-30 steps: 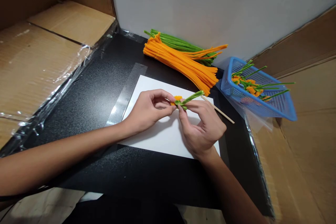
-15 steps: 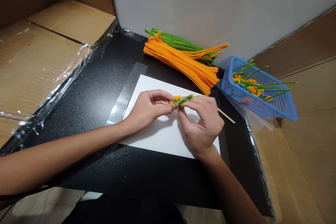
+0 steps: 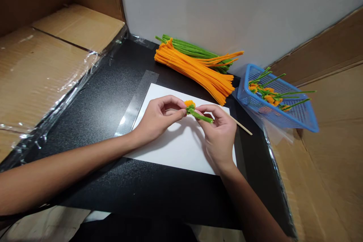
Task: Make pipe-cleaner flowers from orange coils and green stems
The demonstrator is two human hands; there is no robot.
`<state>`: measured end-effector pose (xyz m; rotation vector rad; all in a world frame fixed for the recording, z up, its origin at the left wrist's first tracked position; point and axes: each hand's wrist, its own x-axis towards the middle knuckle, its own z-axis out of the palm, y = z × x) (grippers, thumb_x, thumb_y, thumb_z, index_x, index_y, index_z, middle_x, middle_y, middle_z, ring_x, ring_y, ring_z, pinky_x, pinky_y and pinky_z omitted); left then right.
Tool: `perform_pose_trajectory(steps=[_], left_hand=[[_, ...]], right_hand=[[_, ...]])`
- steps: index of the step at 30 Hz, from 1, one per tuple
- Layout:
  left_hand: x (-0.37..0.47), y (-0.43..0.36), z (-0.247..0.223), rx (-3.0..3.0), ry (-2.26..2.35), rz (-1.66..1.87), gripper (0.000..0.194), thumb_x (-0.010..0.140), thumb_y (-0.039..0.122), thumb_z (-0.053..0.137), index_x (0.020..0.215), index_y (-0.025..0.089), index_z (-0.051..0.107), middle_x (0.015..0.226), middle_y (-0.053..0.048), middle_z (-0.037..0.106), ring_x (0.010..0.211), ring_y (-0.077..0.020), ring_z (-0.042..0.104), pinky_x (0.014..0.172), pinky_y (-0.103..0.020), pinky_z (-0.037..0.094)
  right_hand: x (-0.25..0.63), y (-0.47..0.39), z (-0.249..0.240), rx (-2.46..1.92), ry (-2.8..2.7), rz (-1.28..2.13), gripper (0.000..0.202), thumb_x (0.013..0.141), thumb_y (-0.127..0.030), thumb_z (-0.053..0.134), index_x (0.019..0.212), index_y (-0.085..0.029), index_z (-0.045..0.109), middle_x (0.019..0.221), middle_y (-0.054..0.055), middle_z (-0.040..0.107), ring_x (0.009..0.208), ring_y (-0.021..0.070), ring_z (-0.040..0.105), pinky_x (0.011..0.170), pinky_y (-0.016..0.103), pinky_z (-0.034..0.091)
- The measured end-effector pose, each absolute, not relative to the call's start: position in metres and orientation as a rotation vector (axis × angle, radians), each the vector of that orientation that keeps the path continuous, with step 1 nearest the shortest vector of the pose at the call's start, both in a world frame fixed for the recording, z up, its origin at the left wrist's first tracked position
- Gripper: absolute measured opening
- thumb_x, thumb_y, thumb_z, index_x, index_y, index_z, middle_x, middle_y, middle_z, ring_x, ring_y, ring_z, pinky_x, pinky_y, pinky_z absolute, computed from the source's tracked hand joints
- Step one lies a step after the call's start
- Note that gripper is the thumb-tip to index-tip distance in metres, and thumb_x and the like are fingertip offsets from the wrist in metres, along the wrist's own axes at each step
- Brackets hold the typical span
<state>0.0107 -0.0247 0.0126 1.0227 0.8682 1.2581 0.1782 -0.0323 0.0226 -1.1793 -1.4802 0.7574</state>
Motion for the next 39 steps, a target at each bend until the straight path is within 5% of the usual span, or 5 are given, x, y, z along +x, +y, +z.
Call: perform_pose_trajectory(steps=[12, 28, 39], left_hand=[[0.012, -0.028, 0.012, 1.065, 0.884, 1.290, 0.019, 0.079, 0.029, 0.081, 0.085, 0.015, 0.070, 0.092, -0.004, 0.073, 0.086, -0.0145, 0.070, 0.079, -0.023, 0.058], [0.014, -0.031, 0.015, 1.027, 1.005, 1.273, 0.026, 0.071, 0.035, 0.086, 0.077, 0.015, 0.070, 0.075, -0.002, 0.071, 0.069, -0.0127, 0.065, 0.066, -0.023, 0.055], [0.015, -0.036, 0.012, 1.236, 1.027, 1.448, 0.012, 0.083, 0.023, 0.076, 0.083, 0.016, 0.066, 0.101, -0.005, 0.066, 0.093, -0.0151, 0.067, 0.079, -0.025, 0.061]], right_hand=[[0.178, -0.031, 0.018, -1.194, -1.441, 0.933, 0.009, 0.085, -0.027, 0.074, 0.086, -0.018, 0.072, 0.085, 0.003, 0.074, 0.077, 0.0165, 0.070, 0.069, 0.028, 0.056], [0.175, -0.038, 0.021, -1.068, -1.922, 0.033, 0.015, 0.092, -0.008, 0.060, 0.090, -0.023, 0.060, 0.083, 0.002, 0.067, 0.079, 0.0204, 0.059, 0.073, 0.037, 0.047], [0.169, -0.045, 0.024, -1.064, -1.887, 0.075, 0.011, 0.085, -0.016, 0.073, 0.093, -0.022, 0.067, 0.081, 0.004, 0.071, 0.076, 0.0206, 0.064, 0.069, 0.035, 0.051]])
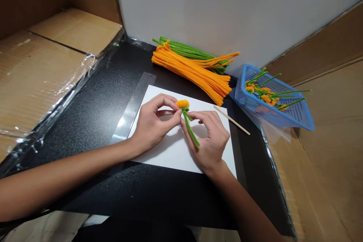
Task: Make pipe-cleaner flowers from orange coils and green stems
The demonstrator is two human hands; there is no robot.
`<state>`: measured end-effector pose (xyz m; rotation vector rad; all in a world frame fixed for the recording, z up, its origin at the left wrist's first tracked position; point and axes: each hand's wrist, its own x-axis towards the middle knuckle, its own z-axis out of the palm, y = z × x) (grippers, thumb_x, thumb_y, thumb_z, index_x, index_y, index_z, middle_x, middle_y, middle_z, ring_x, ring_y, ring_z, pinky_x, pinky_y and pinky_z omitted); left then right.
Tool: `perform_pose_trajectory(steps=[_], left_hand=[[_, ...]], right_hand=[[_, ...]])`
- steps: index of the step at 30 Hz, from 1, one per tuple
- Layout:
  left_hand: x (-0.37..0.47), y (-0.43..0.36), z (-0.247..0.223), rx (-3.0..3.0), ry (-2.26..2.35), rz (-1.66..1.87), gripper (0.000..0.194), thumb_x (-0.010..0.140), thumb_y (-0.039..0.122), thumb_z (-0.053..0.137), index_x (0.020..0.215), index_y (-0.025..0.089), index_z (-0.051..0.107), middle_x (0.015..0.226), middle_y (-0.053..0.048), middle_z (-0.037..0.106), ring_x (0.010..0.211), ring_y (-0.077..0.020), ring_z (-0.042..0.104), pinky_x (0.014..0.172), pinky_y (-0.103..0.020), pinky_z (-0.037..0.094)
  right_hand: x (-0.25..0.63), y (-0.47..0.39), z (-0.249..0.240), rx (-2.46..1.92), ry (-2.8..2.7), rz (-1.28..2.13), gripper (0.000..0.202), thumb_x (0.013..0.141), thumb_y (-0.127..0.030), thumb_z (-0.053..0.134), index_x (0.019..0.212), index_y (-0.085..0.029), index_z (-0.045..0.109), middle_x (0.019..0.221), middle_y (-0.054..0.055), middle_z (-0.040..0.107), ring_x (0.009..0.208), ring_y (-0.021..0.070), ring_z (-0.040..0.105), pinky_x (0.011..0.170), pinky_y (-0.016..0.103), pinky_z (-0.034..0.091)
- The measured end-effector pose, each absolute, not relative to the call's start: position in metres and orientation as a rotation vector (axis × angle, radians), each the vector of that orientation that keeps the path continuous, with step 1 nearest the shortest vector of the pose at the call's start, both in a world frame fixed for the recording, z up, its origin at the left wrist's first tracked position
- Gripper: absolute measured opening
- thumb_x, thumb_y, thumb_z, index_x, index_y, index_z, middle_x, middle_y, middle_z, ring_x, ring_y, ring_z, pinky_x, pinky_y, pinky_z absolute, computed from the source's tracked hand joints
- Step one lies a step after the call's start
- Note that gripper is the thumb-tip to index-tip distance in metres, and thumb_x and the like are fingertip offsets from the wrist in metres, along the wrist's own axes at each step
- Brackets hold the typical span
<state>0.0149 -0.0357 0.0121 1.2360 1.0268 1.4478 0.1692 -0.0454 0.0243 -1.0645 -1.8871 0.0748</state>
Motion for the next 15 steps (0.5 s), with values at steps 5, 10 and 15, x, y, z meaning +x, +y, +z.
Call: perform_pose_trajectory(steps=[5, 10, 15], left_hand=[[0.0144, -0.0352, 0.0124, 1.306, 1.078, 1.471, 0.010, 0.083, 0.022, 0.075, 0.083, 0.017, 0.066, 0.099, -0.005, 0.066, 0.097, -0.0165, 0.066, 0.081, -0.025, 0.060], [0.0137, -0.0362, 0.0130, 1.372, 1.076, 1.429, 0.008, 0.083, 0.022, 0.073, 0.083, 0.017, 0.066, 0.097, -0.005, 0.066, 0.096, -0.0168, 0.065, 0.081, -0.025, 0.059], [0.0121, -0.0318, 0.0108, 1.225, 1.007, 1.333, 0.025, 0.084, 0.031, 0.075, 0.102, 0.019, 0.063, 0.098, -0.004, 0.065, 0.093, -0.0159, 0.065, 0.076, -0.024, 0.059]], right_hand=[[0.1668, -0.0486, 0.0237, -1.087, -1.848, 0.123, 0.011, 0.088, -0.015, 0.069, 0.096, -0.022, 0.070, 0.083, 0.003, 0.074, 0.075, 0.0196, 0.067, 0.067, 0.035, 0.054], [0.1670, -0.0476, 0.0212, -1.081, -1.782, 0.051, 0.018, 0.088, -0.009, 0.067, 0.096, -0.024, 0.071, 0.085, 0.003, 0.077, 0.073, 0.0195, 0.070, 0.066, 0.035, 0.057], [0.1713, -0.0443, 0.0210, -1.015, -1.892, -0.108, 0.021, 0.085, -0.006, 0.069, 0.098, -0.022, 0.070, 0.083, 0.004, 0.077, 0.072, 0.0199, 0.070, 0.068, 0.035, 0.056]])
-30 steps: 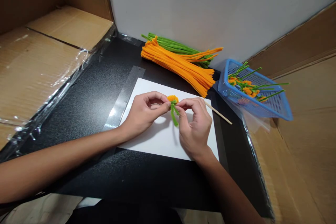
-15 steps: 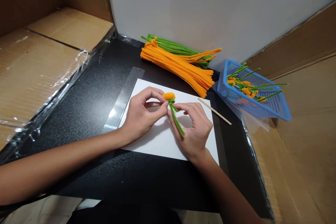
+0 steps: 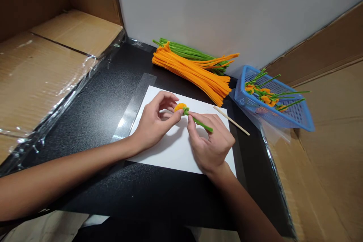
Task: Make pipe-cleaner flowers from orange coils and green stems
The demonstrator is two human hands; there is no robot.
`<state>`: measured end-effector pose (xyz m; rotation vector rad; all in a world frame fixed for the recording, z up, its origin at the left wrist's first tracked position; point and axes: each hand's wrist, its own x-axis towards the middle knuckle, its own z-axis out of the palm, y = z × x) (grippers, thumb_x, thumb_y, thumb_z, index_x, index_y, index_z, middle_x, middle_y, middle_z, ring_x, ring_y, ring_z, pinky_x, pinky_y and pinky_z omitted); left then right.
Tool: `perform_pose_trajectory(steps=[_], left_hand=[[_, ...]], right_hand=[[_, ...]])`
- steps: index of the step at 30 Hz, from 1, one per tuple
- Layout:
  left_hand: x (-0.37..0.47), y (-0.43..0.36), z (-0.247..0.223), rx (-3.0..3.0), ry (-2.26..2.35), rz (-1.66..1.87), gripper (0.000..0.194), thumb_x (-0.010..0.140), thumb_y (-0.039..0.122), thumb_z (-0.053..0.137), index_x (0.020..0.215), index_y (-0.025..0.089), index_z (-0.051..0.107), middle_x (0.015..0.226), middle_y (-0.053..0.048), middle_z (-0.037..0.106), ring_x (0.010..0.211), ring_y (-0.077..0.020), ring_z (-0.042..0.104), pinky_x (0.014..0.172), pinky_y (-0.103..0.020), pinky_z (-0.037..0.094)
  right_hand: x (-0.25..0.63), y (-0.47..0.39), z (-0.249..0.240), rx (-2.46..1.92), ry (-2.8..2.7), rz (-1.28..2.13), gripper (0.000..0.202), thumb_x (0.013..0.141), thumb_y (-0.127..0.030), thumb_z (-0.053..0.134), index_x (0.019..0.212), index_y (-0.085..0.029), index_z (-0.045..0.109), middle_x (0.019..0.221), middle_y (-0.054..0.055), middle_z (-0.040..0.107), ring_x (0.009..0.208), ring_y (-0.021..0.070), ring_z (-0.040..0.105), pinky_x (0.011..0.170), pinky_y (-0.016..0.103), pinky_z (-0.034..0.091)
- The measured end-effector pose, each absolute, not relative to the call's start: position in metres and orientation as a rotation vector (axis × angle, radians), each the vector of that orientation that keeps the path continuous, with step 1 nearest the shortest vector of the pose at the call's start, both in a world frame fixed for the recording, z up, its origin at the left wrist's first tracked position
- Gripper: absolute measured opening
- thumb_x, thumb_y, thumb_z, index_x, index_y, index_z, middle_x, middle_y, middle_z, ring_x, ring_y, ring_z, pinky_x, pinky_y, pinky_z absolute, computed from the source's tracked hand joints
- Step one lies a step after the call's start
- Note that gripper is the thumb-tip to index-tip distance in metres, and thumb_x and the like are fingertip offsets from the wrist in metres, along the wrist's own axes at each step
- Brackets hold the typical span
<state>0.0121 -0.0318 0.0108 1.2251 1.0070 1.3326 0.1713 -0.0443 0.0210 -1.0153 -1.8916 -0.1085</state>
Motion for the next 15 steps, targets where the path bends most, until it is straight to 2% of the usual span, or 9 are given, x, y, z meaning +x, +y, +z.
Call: perform_pose_trajectory(steps=[2, 6, 15], left_hand=[[0.0117, -0.0288, 0.0102, 1.209, 0.996, 1.252, 0.032, 0.082, 0.034, 0.078, 0.108, 0.018, 0.066, 0.098, -0.005, 0.068, 0.091, -0.0162, 0.066, 0.075, -0.024, 0.059], [0.0114, -0.0247, 0.0104, 1.146, 0.968, 1.164, 0.031, 0.082, 0.039, 0.077, 0.100, 0.014, 0.071, 0.092, -0.006, 0.072, 0.082, -0.0158, 0.069, 0.076, -0.027, 0.060], [0.0126, -0.0299, 0.0105, 1.164, 1.102, 1.256, 0.025, 0.079, 0.034, 0.080, 0.092, 0.014, 0.074, 0.086, -0.004, 0.075, 0.074, -0.0129, 0.066, 0.069, -0.022, 0.054]], right_hand=[[0.1732, -0.0432, 0.0216, -0.975, -1.951, -0.168, 0.021, 0.085, -0.005, 0.069, 0.099, -0.020, 0.070, 0.083, 0.006, 0.077, 0.072, 0.0203, 0.070, 0.068, 0.035, 0.056], [0.1759, -0.0417, 0.0234, -0.908, -2.030, -0.263, 0.024, 0.086, -0.005, 0.068, 0.104, -0.020, 0.070, 0.084, 0.007, 0.077, 0.074, 0.0210, 0.069, 0.070, 0.034, 0.057], [0.1765, -0.0424, 0.0206, -0.772, -2.206, -0.347, 0.021, 0.086, -0.004, 0.068, 0.105, -0.013, 0.070, 0.079, 0.008, 0.075, 0.073, 0.0213, 0.067, 0.068, 0.034, 0.055]])
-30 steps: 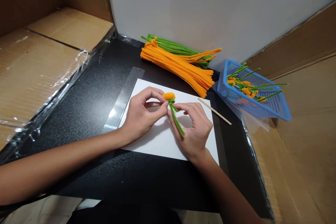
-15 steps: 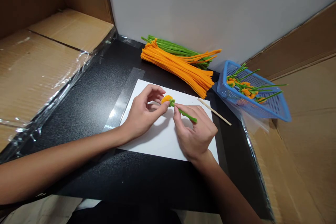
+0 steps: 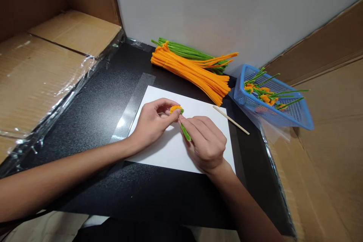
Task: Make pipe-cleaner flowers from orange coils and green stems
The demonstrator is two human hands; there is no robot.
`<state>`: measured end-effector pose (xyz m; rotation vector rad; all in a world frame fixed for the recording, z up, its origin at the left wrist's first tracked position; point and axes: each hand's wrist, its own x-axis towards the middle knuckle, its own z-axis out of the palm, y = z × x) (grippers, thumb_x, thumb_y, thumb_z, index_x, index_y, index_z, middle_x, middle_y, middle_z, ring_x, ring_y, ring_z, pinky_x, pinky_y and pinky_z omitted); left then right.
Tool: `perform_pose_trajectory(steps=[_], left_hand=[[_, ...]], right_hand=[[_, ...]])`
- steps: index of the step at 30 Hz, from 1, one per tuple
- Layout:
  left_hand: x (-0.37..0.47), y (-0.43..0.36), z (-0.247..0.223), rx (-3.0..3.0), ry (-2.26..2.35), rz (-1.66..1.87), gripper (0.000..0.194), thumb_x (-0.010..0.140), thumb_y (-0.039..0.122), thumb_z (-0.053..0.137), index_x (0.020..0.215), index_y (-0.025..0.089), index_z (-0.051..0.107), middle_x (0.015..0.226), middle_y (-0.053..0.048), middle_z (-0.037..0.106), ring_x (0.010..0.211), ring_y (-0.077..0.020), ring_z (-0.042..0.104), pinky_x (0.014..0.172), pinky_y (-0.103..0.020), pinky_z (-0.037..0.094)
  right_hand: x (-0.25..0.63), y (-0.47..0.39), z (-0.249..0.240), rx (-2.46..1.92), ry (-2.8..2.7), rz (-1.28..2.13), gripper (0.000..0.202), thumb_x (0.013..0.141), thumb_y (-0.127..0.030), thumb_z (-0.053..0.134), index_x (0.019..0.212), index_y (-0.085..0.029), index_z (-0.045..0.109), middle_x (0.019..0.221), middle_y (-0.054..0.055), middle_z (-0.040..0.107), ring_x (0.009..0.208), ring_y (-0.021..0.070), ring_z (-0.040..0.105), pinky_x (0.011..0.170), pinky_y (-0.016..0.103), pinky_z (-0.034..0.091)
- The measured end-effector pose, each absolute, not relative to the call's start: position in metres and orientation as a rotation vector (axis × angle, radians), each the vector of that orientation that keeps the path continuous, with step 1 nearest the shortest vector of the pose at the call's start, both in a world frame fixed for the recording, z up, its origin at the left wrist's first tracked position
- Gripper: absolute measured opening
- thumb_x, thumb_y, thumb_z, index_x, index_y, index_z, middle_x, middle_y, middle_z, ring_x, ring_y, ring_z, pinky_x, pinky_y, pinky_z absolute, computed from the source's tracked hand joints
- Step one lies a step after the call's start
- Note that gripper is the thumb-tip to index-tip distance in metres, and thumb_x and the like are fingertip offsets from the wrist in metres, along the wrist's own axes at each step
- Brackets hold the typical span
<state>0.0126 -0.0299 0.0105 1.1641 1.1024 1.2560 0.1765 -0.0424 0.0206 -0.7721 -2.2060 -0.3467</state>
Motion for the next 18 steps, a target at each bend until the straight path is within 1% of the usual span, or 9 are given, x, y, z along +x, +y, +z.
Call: perform_pose_trajectory(steps=[4, 7, 9, 12, 14, 18], left_hand=[[0.010, -0.025, 0.011, 1.092, 1.057, 1.201, 0.027, 0.079, 0.035, 0.080, 0.093, 0.013, 0.072, 0.085, -0.004, 0.073, 0.075, -0.0133, 0.067, 0.071, -0.024, 0.055], [0.006, -0.017, 0.013, 1.021, 0.917, 1.066, 0.030, 0.078, 0.036, 0.081, 0.096, 0.014, 0.073, 0.087, -0.003, 0.072, 0.075, -0.0124, 0.067, 0.073, -0.025, 0.055], [0.003, -0.012, 0.014, 1.006, 0.826, 0.972, 0.028, 0.080, 0.037, 0.080, 0.095, 0.013, 0.073, 0.085, -0.002, 0.071, 0.074, -0.0108, 0.065, 0.073, -0.023, 0.053], [0.001, -0.009, 0.015, 0.984, 0.751, 0.848, 0.027, 0.085, 0.038, 0.076, 0.088, 0.012, 0.070, 0.079, -0.003, 0.071, 0.070, -0.0098, 0.064, 0.071, -0.023, 0.051], [0.002, -0.009, 0.015, 0.973, 0.732, 0.803, 0.028, 0.086, 0.039, 0.075, 0.089, 0.012, 0.068, 0.075, -0.003, 0.070, 0.066, -0.0098, 0.063, 0.068, -0.023, 0.051], [0.005, -0.012, 0.015, 0.927, 0.762, 0.858, 0.023, 0.084, 0.033, 0.075, 0.088, 0.011, 0.069, 0.069, -0.001, 0.068, 0.061, -0.0092, 0.061, 0.064, -0.022, 0.048]], right_hand=[[0.178, -0.042, 0.022, -0.767, -2.229, -0.350, 0.019, 0.087, -0.004, 0.067, 0.105, -0.010, 0.071, 0.080, 0.010, 0.075, 0.075, 0.0222, 0.067, 0.069, 0.035, 0.054], [0.181, -0.040, 0.027, -0.774, -2.202, -0.342, 0.021, 0.087, -0.004, 0.066, 0.107, -0.010, 0.071, 0.081, 0.011, 0.075, 0.077, 0.0229, 0.067, 0.070, 0.036, 0.054], [0.184, -0.038, 0.030, -0.765, -2.200, -0.356, 0.022, 0.088, -0.004, 0.066, 0.108, -0.012, 0.071, 0.082, 0.011, 0.076, 0.078, 0.0232, 0.067, 0.071, 0.036, 0.055], [0.187, -0.037, 0.032, -0.736, -2.212, -0.361, 0.020, 0.089, -0.007, 0.066, 0.107, -0.012, 0.071, 0.083, 0.010, 0.077, 0.078, 0.0232, 0.067, 0.071, 0.036, 0.056], [0.188, -0.036, 0.031, -0.721, -2.223, -0.361, 0.018, 0.090, -0.008, 0.066, 0.106, -0.012, 0.070, 0.084, 0.010, 0.077, 0.079, 0.0232, 0.067, 0.071, 0.036, 0.056], [0.188, -0.038, 0.031, -0.679, -2.280, -0.385, 0.016, 0.088, -0.010, 0.069, 0.104, -0.011, 0.070, 0.087, 0.011, 0.079, 0.080, 0.0233, 0.068, 0.067, 0.037, 0.055]])
